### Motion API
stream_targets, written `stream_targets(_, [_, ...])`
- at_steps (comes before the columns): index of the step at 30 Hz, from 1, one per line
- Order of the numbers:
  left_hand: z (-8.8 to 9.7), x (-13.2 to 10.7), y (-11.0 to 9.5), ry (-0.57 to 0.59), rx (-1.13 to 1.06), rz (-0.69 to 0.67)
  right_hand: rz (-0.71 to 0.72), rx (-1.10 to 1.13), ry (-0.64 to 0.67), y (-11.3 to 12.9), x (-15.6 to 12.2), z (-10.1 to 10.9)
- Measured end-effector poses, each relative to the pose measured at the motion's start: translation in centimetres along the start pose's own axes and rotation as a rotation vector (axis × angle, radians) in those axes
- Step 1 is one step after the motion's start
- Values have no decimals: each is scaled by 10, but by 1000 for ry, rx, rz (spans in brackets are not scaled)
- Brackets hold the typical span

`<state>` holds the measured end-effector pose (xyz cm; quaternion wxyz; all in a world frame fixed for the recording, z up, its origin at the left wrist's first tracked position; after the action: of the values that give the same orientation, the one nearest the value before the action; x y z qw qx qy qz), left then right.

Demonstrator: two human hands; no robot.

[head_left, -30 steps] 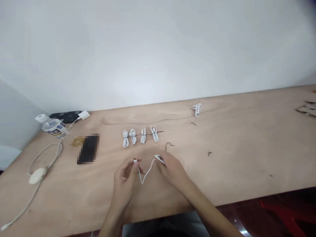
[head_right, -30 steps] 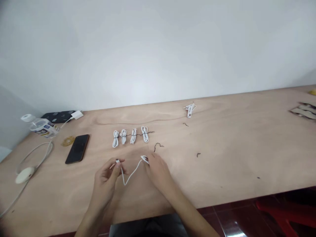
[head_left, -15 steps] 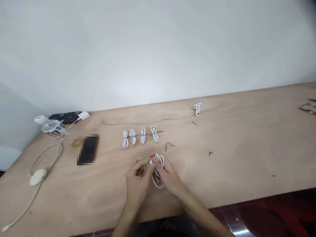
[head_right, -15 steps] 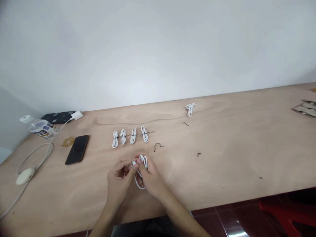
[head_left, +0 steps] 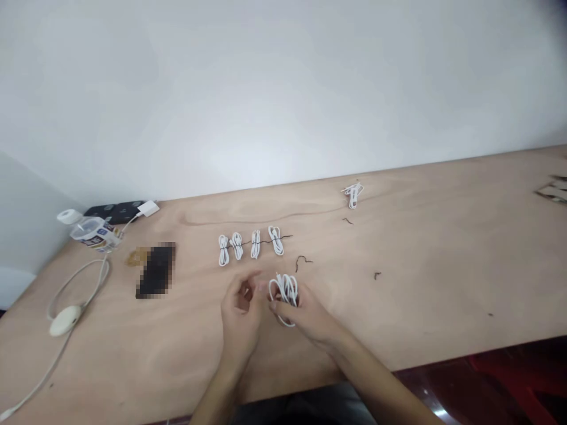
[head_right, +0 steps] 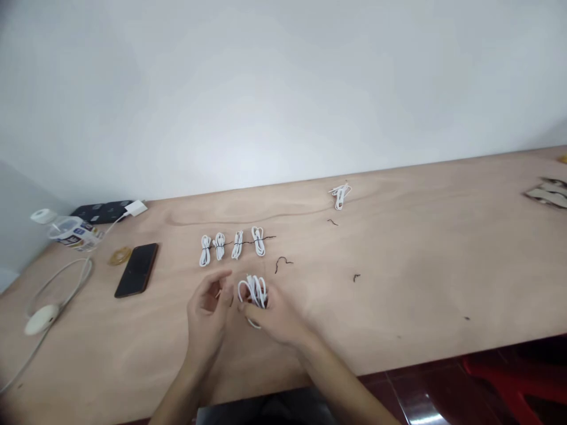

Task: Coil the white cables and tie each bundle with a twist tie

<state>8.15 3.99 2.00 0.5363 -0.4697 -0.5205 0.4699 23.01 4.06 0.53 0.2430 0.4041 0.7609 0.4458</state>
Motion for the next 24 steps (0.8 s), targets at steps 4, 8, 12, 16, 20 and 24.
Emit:
stream_targets(4, [-4, 21, -3, 99, 35, 13, 111, 102, -49, 16, 19, 11])
stream_targets(8, [-15, 46, 7, 341, 123, 44, 214, 79, -100, 29, 46, 26])
stream_targets(12, [-19, 62, 13, 375, 214, -2, 261, 77, -210, 29, 64, 40])
stream_targets(16, [-24, 59, 12, 478, 206, -106, 258, 22, -271, 21, 65, 48])
stream_targets(20, [-27, 51, 11, 549, 193, -116, 173, -181, -238, 13, 58, 50])
stream_targets(24, [-22, 52, 10, 580, 233, -46, 152, -292, -171, 10, 55, 49])
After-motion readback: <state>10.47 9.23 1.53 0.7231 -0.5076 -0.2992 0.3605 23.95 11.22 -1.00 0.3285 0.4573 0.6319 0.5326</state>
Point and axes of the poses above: each hand's wrist, its own x-axis towards the middle knuckle, its own z-axis out of the back of the hand, y = z × x, the point moved 2 cm from there along x, towards the middle knuckle, and after that the axes turned 12 degrees about y, right-handed, at the moved point
